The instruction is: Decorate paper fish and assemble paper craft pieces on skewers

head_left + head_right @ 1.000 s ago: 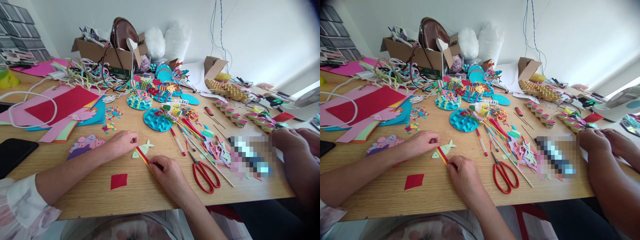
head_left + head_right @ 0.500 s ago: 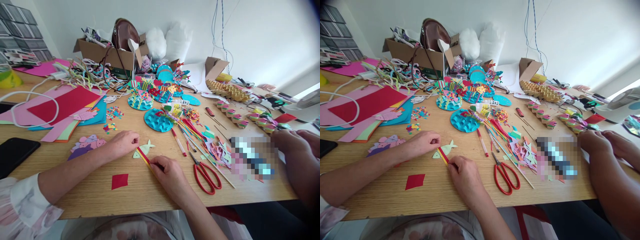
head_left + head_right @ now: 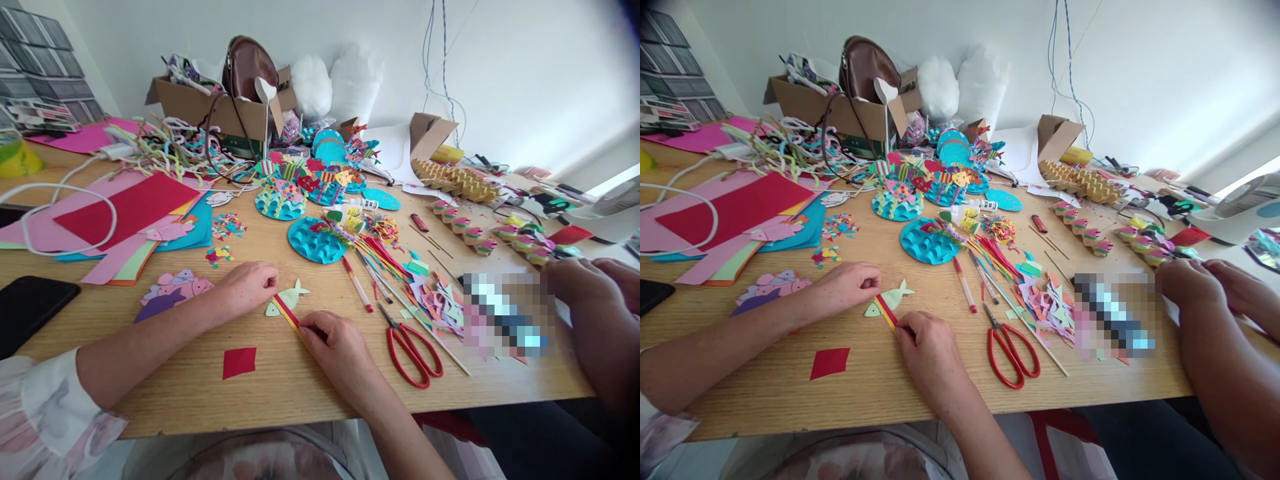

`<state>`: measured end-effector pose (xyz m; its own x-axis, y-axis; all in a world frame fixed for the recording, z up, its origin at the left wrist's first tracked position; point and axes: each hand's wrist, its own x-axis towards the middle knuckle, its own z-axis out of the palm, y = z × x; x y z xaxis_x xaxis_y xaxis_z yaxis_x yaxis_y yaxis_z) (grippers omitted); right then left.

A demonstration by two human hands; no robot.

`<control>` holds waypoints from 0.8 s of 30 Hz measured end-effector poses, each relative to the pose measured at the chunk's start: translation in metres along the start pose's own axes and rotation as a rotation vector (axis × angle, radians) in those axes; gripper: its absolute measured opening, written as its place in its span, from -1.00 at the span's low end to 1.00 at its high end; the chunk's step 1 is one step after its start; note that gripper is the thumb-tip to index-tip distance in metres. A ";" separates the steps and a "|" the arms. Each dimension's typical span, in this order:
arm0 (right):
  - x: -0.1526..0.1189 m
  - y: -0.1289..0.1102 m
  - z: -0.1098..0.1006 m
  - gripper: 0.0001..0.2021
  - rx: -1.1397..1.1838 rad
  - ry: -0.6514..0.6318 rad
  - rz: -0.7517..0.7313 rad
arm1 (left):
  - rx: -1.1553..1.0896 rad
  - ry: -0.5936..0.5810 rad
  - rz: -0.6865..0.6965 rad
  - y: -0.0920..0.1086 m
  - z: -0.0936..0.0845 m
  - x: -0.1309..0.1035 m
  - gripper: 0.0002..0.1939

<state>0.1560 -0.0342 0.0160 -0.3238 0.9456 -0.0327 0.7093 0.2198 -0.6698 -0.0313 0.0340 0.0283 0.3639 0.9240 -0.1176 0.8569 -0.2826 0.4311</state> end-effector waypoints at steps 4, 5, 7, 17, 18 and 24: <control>0.000 -0.002 -0.001 -0.85 -0.017 -0.005 0.003 | -0.009 0.007 -0.009 0.002 0.000 -0.001 -0.89; 0.000 -0.002 -0.001 -0.85 -0.023 -0.006 0.003 | -0.012 0.010 -0.014 0.002 0.000 -0.001 -0.91; 0.000 -0.003 -0.002 -0.85 -0.034 -0.013 0.001 | -0.019 0.016 -0.022 0.003 0.000 -0.002 -0.94; -0.009 -0.007 -0.009 -0.86 -0.164 -0.034 0.000 | 0.023 0.013 0.050 -0.002 0.002 -0.001 -0.89; -0.011 -0.006 -0.013 -0.86 -0.174 -0.043 0.012 | 0.028 0.006 0.050 -0.002 0.002 -0.001 -0.88; -0.021 0.022 -0.059 -0.84 -0.345 0.177 0.125 | 0.020 -0.010 0.047 -0.003 0.002 0.000 -0.88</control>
<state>0.2152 -0.0347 0.0452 -0.1307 0.9901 0.0501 0.9146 0.1400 -0.3794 -0.0332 0.0344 0.0248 0.4072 0.9071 -0.1068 0.8459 -0.3305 0.4186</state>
